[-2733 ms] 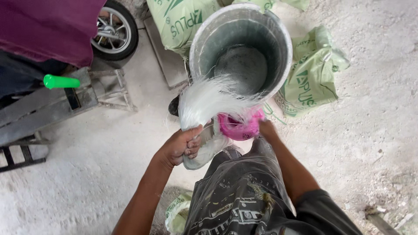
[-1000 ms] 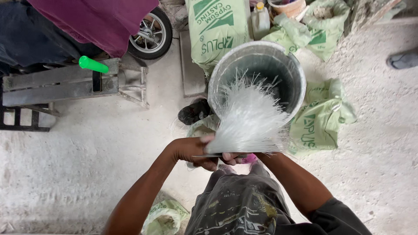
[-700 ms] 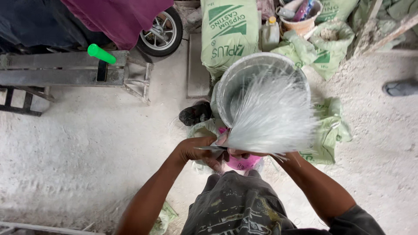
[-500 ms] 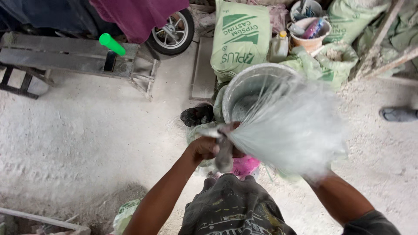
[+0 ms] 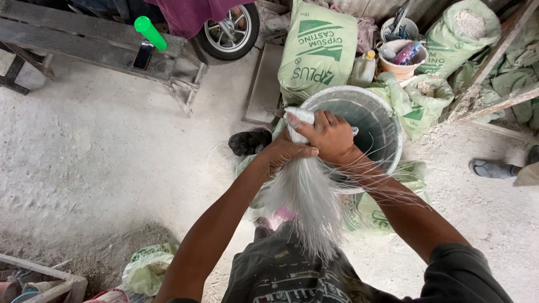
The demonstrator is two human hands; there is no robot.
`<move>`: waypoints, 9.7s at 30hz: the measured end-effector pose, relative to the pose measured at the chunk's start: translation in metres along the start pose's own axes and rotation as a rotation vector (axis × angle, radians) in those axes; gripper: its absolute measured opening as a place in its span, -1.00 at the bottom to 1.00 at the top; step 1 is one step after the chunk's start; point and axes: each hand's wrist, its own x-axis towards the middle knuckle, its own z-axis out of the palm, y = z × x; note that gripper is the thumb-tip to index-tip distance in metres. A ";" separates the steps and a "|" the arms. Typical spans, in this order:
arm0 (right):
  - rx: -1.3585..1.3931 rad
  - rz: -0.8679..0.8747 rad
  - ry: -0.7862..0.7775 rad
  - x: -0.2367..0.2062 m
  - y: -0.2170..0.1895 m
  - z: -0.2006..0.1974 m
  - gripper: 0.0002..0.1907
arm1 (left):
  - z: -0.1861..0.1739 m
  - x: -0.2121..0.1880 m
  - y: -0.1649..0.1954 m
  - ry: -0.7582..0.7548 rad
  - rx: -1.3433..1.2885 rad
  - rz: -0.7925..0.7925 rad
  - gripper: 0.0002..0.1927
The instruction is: The person holds a bundle of long white fiber strands, dips and swishes them in a bucket of liquid, then uses scissors to trim the ends. They repeatedly gather, straighten, and cut sections of the fiber bundle over the bucket.
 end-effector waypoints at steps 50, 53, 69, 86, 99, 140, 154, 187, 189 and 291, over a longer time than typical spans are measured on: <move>0.458 0.917 -0.281 -0.066 0.061 0.101 -0.52 | 0.028 0.034 -0.100 0.400 1.250 0.312 -0.48; 0.519 0.982 -0.131 -0.097 0.080 0.093 -0.43 | 0.008 0.035 -0.096 0.431 1.088 0.187 -0.41; 1.512 1.424 -0.588 -0.227 -0.039 0.009 -0.11 | -0.131 -0.010 0.004 0.509 0.564 0.346 -0.78; 1.272 0.893 0.242 -0.003 -0.080 0.048 -0.19 | -0.050 -0.025 -0.046 0.095 1.393 0.566 -0.50; 1.501 0.064 -0.363 0.045 -0.150 -0.037 -0.33 | -0.179 -0.082 -0.066 -0.078 0.142 0.093 -0.14; 0.582 1.156 0.069 -0.103 0.149 0.129 -0.02 | -0.003 0.013 -0.182 -0.087 -0.069 -0.614 -0.49; 1.168 1.423 0.062 -0.189 0.174 0.252 -0.68 | -0.015 0.131 -0.246 0.294 0.047 -0.883 -0.50; 0.727 1.218 -0.320 -0.187 0.212 0.292 -0.65 | -0.007 0.136 -0.263 0.372 -0.039 -0.777 -0.61; 1.030 1.386 -0.308 -0.187 0.211 0.294 -0.73 | -0.007 0.137 -0.263 0.407 -0.011 -0.797 -0.67; 2.797 0.875 -0.089 -0.178 0.056 0.027 -0.05 | 0.048 0.069 0.192 0.120 1.099 -0.306 -0.42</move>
